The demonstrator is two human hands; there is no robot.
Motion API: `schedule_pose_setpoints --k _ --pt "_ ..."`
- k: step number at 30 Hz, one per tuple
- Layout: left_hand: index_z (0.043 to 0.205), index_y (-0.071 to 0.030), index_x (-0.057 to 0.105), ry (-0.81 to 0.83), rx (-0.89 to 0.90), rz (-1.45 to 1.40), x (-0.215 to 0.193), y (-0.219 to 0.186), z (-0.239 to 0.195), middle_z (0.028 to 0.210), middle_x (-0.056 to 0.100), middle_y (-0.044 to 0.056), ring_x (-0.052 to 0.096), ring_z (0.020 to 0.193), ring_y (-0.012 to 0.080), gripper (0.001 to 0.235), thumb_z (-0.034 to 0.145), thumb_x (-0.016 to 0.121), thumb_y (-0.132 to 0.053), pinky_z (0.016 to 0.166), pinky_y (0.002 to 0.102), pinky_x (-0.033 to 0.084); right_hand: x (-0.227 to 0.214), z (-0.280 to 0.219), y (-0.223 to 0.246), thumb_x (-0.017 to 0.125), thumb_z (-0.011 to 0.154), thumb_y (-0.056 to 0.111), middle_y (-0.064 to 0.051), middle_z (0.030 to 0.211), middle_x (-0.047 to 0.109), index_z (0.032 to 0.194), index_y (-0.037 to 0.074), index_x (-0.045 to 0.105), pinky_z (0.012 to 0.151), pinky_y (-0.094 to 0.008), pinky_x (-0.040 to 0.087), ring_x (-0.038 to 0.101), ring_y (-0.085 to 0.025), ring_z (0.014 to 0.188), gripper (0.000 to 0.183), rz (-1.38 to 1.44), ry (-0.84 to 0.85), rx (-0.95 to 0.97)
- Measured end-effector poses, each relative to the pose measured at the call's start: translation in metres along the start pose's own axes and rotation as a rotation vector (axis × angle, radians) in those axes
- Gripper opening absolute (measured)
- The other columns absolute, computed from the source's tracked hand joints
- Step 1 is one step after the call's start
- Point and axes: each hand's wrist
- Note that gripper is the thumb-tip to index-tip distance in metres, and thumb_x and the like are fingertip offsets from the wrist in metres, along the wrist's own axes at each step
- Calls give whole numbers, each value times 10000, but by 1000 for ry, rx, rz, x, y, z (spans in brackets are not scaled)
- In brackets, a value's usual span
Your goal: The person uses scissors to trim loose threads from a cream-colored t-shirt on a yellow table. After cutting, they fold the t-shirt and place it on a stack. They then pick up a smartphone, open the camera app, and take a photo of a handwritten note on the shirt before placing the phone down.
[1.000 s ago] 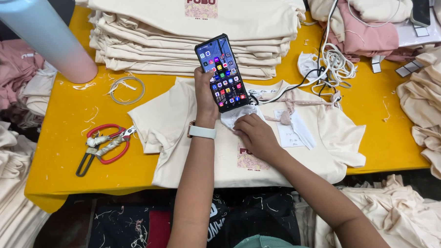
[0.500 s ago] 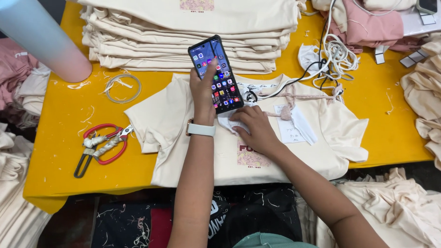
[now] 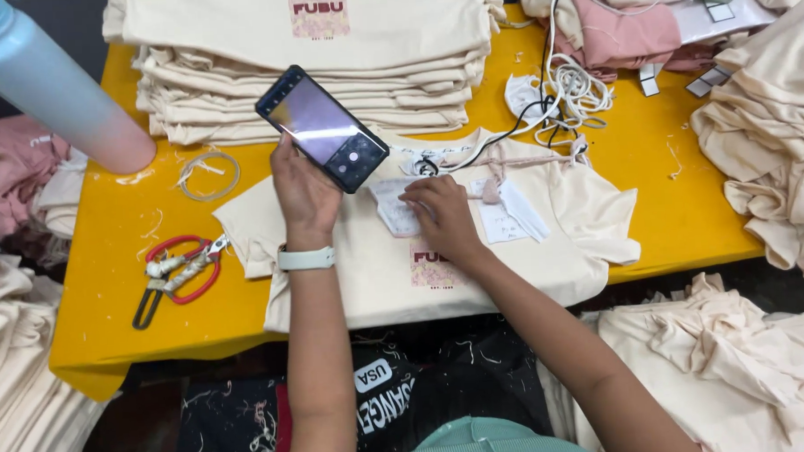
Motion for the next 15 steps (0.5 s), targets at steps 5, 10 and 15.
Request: schedule_pose_setpoints --k 5,10,15 --pt "1346 -359 541 162 -154 -78 -20 -19 -61 1424 590 87 609 1278 356 487 891 564 -533 1090 602 516 -24 9 12 780 814 473 -76 1494 469 1420 233 567 1016 -550 337 421 -340 1266 686 -89 414 31" --pt "1430 -489 405 337 -263 -20 7 -31 -131 1539 474 94 518 1348 414 601 873 566 -646 986 693 499 -18 7 -12 793 881 302 -38 1435 553 1441 266 587 1003 -483 345 490 -295 1250 597 122 191 84" --pt "1400 -485 383 392 -230 103 2 -35 -137 1503 496 175 576 1280 428 565 887 611 -543 973 665 524 -2 23 4 628 950 29 -81 1030 686 1045 117 758 915 -408 505 641 -293 1008 183 111 170 64"
Point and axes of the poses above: each hand's wrist, its own z-axis towards the middle knuckle, its own x-axis out of the palm, y = z × x
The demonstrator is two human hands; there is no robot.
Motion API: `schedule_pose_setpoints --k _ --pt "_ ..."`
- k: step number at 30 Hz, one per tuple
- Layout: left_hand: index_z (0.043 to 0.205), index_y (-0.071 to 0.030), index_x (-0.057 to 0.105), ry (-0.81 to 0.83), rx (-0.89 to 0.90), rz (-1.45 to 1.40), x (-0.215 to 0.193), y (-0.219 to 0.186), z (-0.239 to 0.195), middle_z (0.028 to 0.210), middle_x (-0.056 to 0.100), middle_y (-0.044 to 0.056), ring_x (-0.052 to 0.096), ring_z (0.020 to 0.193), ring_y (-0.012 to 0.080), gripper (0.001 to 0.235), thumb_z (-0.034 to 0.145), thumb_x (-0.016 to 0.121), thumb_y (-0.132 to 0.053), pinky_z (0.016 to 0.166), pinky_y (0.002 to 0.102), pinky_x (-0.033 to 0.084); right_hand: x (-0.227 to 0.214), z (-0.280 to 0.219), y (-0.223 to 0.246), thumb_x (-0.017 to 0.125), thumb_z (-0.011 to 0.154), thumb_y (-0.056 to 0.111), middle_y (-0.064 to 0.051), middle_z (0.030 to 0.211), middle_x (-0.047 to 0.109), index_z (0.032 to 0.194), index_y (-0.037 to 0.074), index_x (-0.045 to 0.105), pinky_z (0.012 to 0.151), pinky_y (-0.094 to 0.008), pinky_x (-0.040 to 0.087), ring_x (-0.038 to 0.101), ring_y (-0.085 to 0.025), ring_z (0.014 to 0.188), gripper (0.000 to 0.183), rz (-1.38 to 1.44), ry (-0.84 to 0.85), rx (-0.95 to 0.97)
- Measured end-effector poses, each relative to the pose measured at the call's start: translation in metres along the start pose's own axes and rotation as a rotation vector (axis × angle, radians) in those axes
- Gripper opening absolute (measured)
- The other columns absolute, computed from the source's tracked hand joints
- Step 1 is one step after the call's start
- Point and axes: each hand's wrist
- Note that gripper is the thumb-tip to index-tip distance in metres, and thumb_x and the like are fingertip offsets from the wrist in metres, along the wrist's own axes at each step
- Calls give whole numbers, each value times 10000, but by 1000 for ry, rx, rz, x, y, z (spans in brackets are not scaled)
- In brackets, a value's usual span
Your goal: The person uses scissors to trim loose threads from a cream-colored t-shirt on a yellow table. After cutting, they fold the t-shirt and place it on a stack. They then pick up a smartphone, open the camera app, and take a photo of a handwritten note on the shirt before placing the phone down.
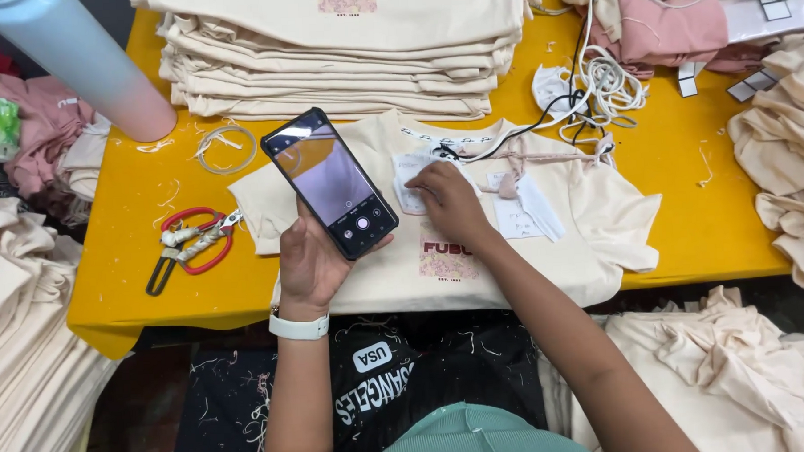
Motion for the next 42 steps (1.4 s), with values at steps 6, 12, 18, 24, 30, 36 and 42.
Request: schedule_pose_setpoints --k 6,12,18,24,30,36,42 --pt "1373 -429 322 -39 7 67 3 -9 -6 1496 467 251 604 1232 436 591 877 618 -557 942 637 550 22 27 -22 730 895 100 -45 893 710 931 141 757 811 -429 558 717 -281 860 61 -146 25 121" --pt "1386 -367 263 -84 25 207 13 -15 -9 1451 500 272 622 1209 436 656 868 636 -518 879 621 598 13 32 -31 645 955 33 -47 872 736 994 129 738 731 -319 580 748 -168 757 139 209 -15 292" --pt "1368 -332 254 -149 59 255 20 -21 -18 1418 518 277 649 1161 439 651 867 658 -428 822 617 628 -24 14 -59 666 970 49 -49 825 611 1066 28 638 657 -237 568 677 -138 716 102 1123 -97 213" --pt "1393 -283 311 -182 61 242 38 -13 -18 1330 582 122 676 1086 299 692 822 701 -278 790 518 671 -31 4 -4 758 839 59 -131 927 698 1011 73 797 874 -418 485 630 -307 907 177 0 12 -33" --pt "1441 -213 337 -128 -28 301 44 4 -19 1120 583 136 718 871 338 760 777 665 -46 620 511 686 -9 -34 -3 773 913 122 -75 1004 663 1072 105 754 916 -379 489 626 -250 958 161 331 -286 -118" --pt "1418 -186 361 -163 -52 299 55 20 -8 1054 573 168 732 784 388 753 758 643 40 571 518 681 -31 -84 14 700 963 83 -77 960 676 1076 78 739 870 -379 497 653 -240 881 120 282 -377 -65" --pt "1408 -197 353 -166 -91 282 56 36 1 1055 579 183 733 779 397 767 734 610 62 567 494 685 -32 -109 7 692 971 53 -86 946 702 1052 66 729 857 -382 502 661 -250 850 90 240 -407 -1"
Point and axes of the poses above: each hand's wrist, its own z-axis towards the middle knuckle, its own x-axis out of the palm, y = z × x
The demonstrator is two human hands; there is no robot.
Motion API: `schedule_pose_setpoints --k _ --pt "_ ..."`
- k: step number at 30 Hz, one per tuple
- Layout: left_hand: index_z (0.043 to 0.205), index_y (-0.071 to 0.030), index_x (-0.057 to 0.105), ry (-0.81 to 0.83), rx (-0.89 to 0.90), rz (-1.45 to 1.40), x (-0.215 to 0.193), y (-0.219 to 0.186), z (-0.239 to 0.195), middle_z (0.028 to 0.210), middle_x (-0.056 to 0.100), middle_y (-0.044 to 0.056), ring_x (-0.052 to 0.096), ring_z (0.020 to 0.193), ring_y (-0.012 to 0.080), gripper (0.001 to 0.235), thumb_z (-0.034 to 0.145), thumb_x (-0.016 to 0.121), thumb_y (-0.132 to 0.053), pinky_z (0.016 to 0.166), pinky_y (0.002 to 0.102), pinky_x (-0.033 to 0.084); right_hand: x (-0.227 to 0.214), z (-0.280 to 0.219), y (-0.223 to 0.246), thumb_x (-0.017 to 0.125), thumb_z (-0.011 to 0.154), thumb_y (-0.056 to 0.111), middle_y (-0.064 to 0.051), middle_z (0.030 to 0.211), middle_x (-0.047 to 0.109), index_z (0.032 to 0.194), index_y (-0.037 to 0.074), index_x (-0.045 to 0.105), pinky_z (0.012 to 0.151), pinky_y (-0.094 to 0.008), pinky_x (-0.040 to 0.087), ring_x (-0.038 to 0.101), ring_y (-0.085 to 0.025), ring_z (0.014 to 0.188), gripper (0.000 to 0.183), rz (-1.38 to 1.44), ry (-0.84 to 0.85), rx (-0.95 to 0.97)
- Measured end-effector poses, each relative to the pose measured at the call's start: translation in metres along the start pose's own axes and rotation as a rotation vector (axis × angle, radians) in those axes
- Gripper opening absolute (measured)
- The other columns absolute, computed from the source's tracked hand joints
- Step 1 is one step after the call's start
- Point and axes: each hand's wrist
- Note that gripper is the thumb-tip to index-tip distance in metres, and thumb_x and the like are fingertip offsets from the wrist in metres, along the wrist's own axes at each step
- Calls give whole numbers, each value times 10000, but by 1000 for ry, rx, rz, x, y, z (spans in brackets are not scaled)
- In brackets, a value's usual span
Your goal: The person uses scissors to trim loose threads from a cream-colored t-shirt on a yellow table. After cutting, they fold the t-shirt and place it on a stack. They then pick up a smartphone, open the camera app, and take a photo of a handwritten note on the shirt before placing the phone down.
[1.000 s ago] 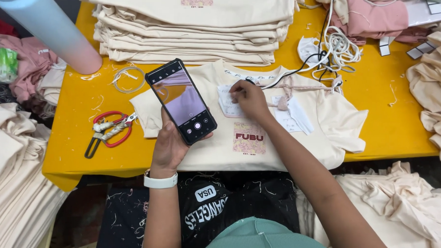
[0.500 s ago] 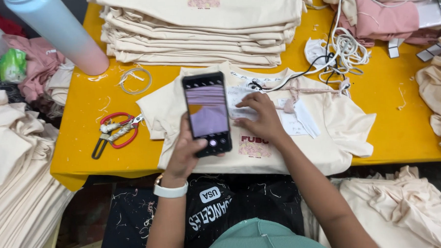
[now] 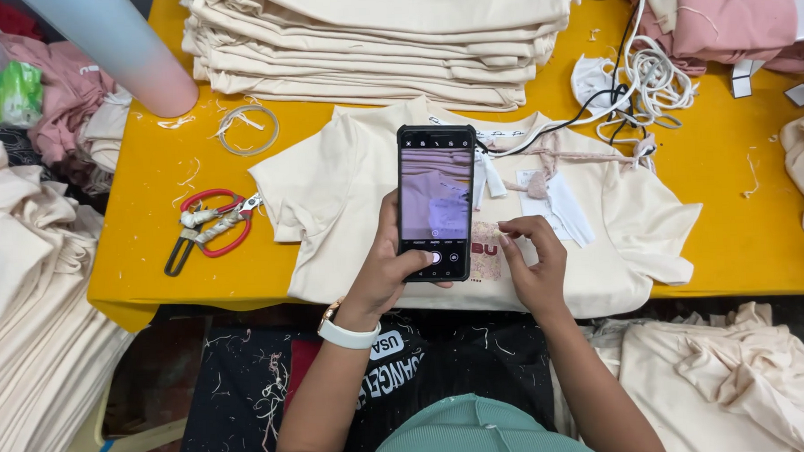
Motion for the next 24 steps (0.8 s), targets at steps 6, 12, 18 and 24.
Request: schedule_pose_setpoints --k 6,12,18,24 --pt "1429 -195 338 25 -36 -1 4 4 3 1081 587 228 727 804 418 803 719 580 89 578 504 687 4 -10 -9 680 980 36 -105 924 692 1039 45 711 822 -397 501 659 -260 826 68 -36 -28 -10" --pt "1424 -174 334 24 -56 9 4 3 5 1088 595 249 723 799 422 814 696 577 98 568 511 684 5 -10 -11 676 973 11 -115 920 691 1040 31 707 804 -409 520 664 -282 816 77 -54 -49 -29" --pt "1431 -168 335 18 -49 14 4 0 5 1098 592 256 717 794 423 825 693 580 109 564 521 680 5 -11 -14 667 974 7 -100 939 685 1061 45 706 808 -393 513 655 -273 840 103 -88 -33 -42" --pt "1454 -176 321 -39 7 -7 -7 -9 0 1101 601 234 727 805 400 847 695 605 70 570 492 685 18 9 0 697 924 13 -100 969 676 1078 52 735 841 -402 497 627 -283 908 164 -208 155 -121"
Point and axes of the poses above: each hand's wrist, its own z-axis towards the middle knuckle, its own x-axis out of the palm, y = z × x
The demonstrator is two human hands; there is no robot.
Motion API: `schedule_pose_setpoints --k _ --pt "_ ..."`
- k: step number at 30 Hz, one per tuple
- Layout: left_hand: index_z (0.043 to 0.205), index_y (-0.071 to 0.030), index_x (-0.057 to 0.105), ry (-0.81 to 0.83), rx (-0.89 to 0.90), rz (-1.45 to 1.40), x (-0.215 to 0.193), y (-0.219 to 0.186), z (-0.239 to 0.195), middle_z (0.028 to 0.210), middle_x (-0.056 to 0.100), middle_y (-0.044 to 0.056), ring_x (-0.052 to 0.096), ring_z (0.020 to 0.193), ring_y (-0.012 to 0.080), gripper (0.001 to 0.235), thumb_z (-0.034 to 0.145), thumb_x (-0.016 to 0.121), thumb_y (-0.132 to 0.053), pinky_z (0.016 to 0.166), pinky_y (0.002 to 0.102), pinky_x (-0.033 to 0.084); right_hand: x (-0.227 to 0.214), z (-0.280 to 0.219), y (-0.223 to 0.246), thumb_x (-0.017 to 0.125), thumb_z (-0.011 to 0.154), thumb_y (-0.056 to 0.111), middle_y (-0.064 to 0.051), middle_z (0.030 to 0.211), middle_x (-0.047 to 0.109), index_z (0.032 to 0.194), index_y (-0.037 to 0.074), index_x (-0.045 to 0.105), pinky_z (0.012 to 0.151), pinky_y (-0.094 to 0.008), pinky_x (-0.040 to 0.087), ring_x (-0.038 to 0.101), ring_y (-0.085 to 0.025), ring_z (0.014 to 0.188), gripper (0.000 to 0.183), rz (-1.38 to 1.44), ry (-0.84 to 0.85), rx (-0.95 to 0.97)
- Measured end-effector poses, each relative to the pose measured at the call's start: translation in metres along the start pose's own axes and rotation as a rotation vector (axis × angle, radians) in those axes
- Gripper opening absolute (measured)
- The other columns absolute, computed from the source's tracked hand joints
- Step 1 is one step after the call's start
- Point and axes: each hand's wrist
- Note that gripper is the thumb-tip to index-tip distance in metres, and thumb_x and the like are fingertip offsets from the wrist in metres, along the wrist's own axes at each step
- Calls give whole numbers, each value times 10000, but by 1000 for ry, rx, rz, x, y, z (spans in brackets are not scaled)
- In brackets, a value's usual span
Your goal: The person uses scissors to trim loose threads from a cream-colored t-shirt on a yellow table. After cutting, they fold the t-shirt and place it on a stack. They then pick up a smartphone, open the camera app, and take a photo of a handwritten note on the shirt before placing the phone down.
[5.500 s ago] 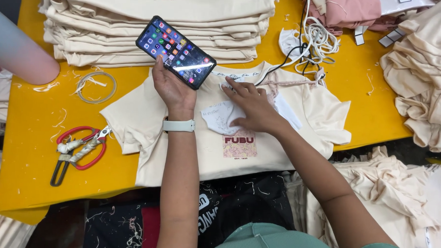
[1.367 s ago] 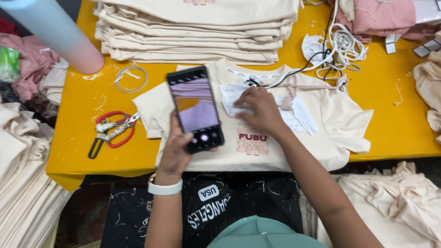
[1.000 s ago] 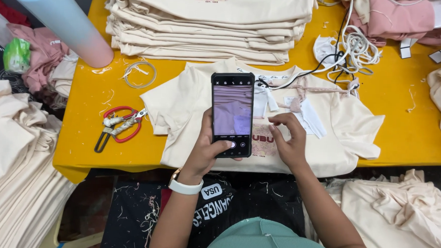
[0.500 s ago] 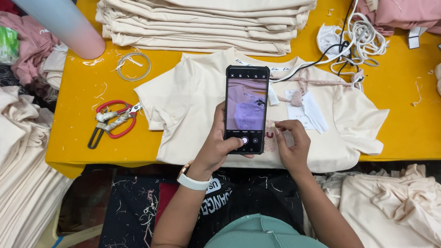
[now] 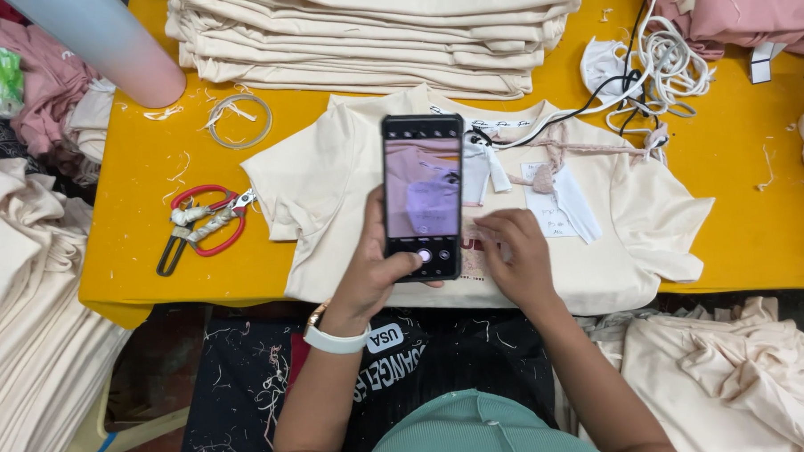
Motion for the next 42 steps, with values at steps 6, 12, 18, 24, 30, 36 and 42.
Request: schedule_pose_setpoints --k 6,12,18,24,30,36,42 --pt "1446 -181 320 1 23 52 -6 -22 -4 998 619 215 734 778 359 832 705 597 77 581 491 692 36 70 28 690 861 81 -216 1128 623 1175 -34 630 936 -495 504 593 -412 1070 339 -74 381 74" --pt "1444 -173 336 3 11 43 -8 -24 -6 994 633 223 736 781 365 825 708 604 86 587 504 687 32 109 72 593 920 130 -264 1019 646 1103 -69 628 927 -607 478 622 -486 1003 272 -21 422 345" --pt "1472 -196 306 -27 37 27 -27 -26 -8 1067 630 221 734 789 376 862 715 638 49 556 508 683 50 91 -11 559 1031 120 -184 1006 729 1141 38 725 890 -483 547 708 -395 982 215 229 445 345" --pt "1437 -231 283 -96 90 38 -33 -58 -16 1079 641 198 743 791 360 838 722 626 41 586 508 695 44 76 -16 761 853 89 -114 1046 684 1133 92 719 871 -441 532 652 -318 973 283 163 296 88" --pt "1426 -190 317 -107 111 22 -45 -46 -18 1089 644 201 736 773 372 848 686 636 77 541 530 686 75 89 -10 659 959 101 -142 924 660 1030 35 705 814 -443 548 678 -350 890 107 -111 352 99" --pt "1439 -213 285 -87 89 -7 -29 -53 -23 1036 652 202 747 754 385 835 722 613 62 567 501 688 77 89 -31 656 1024 244 -125 888 738 1029 84 761 787 -389 541 710 -261 863 192 175 320 453" --pt "1441 -225 293 -72 71 30 -40 -46 -24 1031 645 185 749 764 362 834 722 613 50 577 488 694 32 93 20 636 1008 121 -165 993 752 1066 58 771 878 -430 557 713 -351 975 160 180 341 283"
Point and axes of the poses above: each hand's wrist, its own z-axis towards the middle knuckle, its own x-axis out of the palm, y = z × x
